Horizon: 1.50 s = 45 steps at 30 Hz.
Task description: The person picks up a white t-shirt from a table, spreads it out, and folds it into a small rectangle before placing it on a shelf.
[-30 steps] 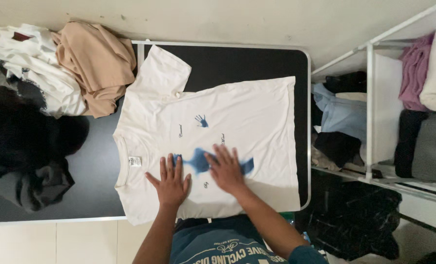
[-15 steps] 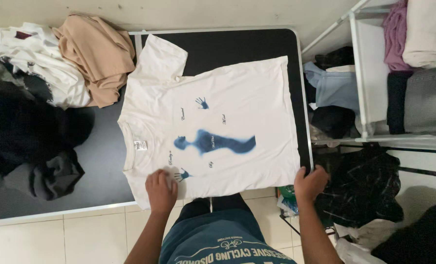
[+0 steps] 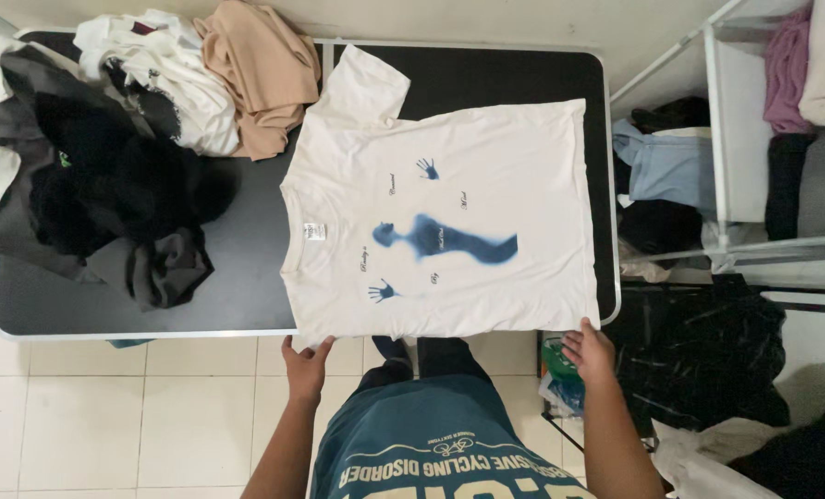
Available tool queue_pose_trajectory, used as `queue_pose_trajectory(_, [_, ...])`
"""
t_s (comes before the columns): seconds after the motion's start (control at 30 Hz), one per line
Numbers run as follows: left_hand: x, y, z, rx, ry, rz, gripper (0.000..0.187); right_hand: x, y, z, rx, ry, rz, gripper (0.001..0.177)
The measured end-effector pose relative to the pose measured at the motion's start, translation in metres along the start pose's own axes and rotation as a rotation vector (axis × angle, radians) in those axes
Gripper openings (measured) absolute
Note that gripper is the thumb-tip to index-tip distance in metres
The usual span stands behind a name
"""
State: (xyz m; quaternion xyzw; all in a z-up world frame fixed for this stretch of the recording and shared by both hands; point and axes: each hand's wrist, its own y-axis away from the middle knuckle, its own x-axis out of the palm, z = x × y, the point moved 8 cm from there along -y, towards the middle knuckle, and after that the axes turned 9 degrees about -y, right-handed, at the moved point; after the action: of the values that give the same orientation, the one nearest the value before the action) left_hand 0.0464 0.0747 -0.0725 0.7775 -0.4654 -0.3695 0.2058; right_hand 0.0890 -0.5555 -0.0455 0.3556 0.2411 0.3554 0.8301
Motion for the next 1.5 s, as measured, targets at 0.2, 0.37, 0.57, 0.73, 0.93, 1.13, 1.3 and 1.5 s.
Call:
queue_pose_trajectory(0.2, [-0.017,0.013,-0.008,0.037,-0.508,0.059,0.051,-0.011,0.012,0.034,-0.294,0.096,-0.131,0.04])
queue_pose_trajectory(0.37, [-0.017,0.006,-0.013,0.302,-0.06,0.066,0.046,-0.008,0.011,0.024,-0.141,-0.39,-0.033,0.033])
queue_pose_trajectory(0.57, [-0.007,0.012,-0.001,0.146,-0.288,0.346,0.046,0.012,0.012,0.02,0.095,-0.477,0.178,0.033])
queue_pose_trajectory(0.73, [-0.015,-0.007,0.035,-0.009,-0.422,0.447,0.046,0.006,0.009,0.031,0.087,-0.441,0.165,0.032])
queue_pose_trajectory(0.93, [-0.031,-0.025,-0.027,0.122,-0.026,0.47,0.039,0.005,-0.01,0.062,0.028,-0.587,0.128,0.028])
queue_pose_trajectory(1.13, [-0.017,-0.031,-0.12,-0.16,0.35,0.421,0.039,0.038,-0.045,0.099,0.047,-0.626,0.157,0.032])
queue_pose_trajectory(1.3, [0.014,-0.081,-0.136,-0.27,0.554,0.402,0.042,0.074,-0.071,0.116,0.135,-0.635,0.213,0.035])
queue_pose_trajectory(1.5, [0.039,-0.103,-0.165,-0.149,0.697,0.429,0.045,0.092,-0.09,0.119,0.176,-0.597,0.268,0.04])
